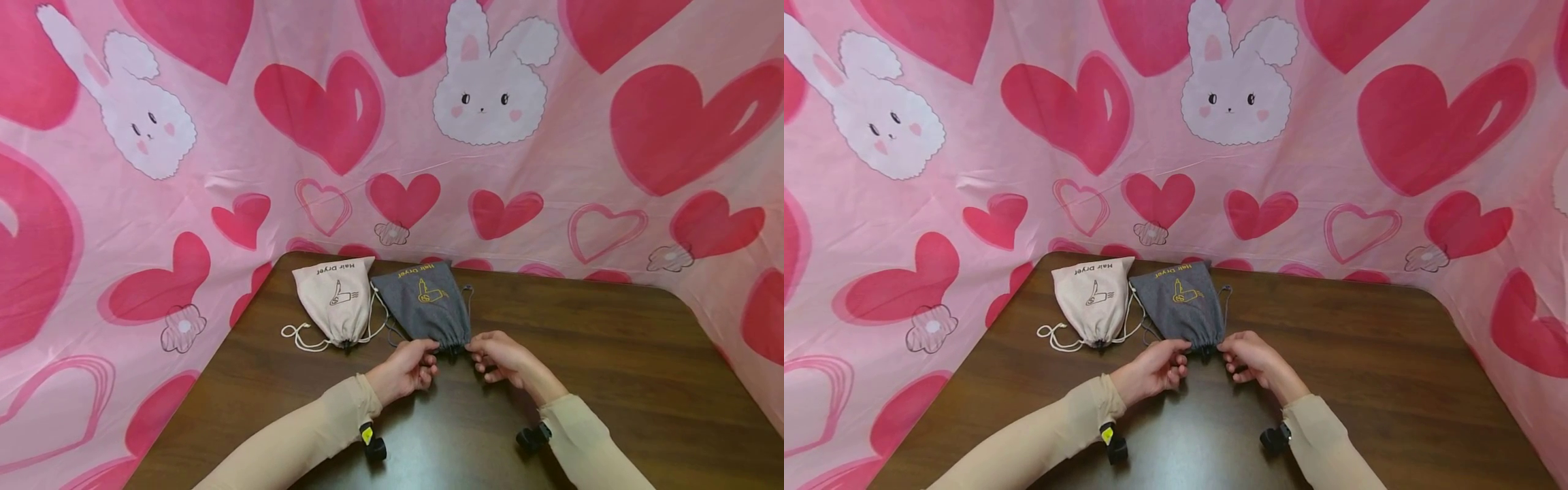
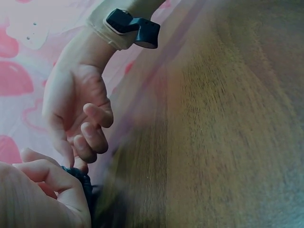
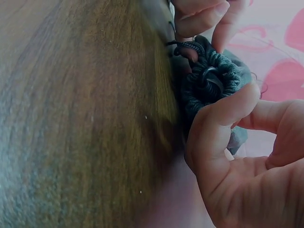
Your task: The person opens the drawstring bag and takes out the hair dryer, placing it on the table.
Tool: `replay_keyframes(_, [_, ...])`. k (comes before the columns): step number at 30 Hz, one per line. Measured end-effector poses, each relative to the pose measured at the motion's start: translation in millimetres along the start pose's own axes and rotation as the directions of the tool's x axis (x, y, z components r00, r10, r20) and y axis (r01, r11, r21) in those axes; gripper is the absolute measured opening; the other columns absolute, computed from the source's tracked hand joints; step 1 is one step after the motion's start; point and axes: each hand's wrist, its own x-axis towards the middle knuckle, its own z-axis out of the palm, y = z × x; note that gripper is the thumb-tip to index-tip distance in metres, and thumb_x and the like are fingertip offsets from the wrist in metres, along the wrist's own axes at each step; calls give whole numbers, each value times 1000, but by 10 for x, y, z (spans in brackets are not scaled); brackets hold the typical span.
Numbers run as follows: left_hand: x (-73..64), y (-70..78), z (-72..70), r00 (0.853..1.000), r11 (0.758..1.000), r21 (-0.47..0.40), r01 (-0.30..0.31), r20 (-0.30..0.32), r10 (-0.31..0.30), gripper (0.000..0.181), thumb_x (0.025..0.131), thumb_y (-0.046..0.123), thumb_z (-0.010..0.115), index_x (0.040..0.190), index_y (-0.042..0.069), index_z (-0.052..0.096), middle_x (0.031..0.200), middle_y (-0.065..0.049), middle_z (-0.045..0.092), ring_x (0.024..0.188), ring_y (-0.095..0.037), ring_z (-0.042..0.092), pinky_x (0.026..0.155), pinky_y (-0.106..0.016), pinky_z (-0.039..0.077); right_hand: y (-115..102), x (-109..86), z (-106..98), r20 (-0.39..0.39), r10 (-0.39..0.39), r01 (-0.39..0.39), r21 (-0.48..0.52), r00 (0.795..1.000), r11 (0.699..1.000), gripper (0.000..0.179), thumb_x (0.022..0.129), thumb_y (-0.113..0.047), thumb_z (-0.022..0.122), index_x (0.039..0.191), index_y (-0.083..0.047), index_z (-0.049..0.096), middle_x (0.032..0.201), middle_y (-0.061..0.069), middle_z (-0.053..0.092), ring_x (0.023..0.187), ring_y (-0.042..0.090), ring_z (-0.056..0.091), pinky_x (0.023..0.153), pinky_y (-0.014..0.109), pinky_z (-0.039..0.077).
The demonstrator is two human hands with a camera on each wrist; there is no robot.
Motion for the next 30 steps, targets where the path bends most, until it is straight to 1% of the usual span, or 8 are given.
replay_keyframes(5, [16, -9, 9, 1000, 1000, 0, -2, -8, 2, 20, 100, 8, 57, 82, 8, 49, 62, 4, 44, 51, -5, 47, 44, -11, 30, 3, 6, 8, -5, 3, -3, 6, 1000, 1000, 15, 104, -15, 61, 97, -3, 53, 75, 2, 50, 61, 11, 51, 49, 23, 49])
replay_keyframes(9, [23, -10, 21, 1000, 1000, 0, 0, -9, 0, 21, 101, 8, 56, 81, 7, 49, 62, 4, 44, 51, -5, 47, 44, -11, 30, 8, 8, 17, -15, 3, -3, 9, 1000, 1000, 15, 102, -14, 63, 99, -4, 53, 75, 2, 50, 60, 11, 51, 49, 22, 49])
replay_keyframes(15, [37, -12, 46, 1000, 1000, 0, 1, -15, -1, 21, 100, 9, 54, 80, 7, 48, 62, 4, 43, 51, -5, 45, 44, -12, 30, 5, 3, 36, -27, -2, 2, 19, 1000, 1000, 18, 101, -15, 67, 100, -5, 53, 75, 3, 51, 60, 12, 51, 49, 23, 49])
replay_keyframes(21, [31, -21, 51, 1000, 1000, -5, 5, -25, -5, 18, 100, 10, 55, 84, 7, 49, 63, 4, 43, 51, -5, 45, 45, -12, 30, 15, 13, 55, -39, -8, 10, 42, 999, 999, 15, 102, -14, 65, 100, -6, 52, 75, 3, 50, 60, 12, 51, 48, 22, 48])
replay_keyframes(30, [38, -32, 61, 999, 1000, -30, -5, -31, 4, 15, 100, 10, 56, 86, 8, 50, 64, 4, 42, 52, -6, 45, 45, -12, 29, -6, 24, 85, -55, 5, -3, 36, 998, 999, 16, 103, -14, 63, 96, -6, 51, 75, 2, 50, 60, 11, 52, 47, 22, 49])
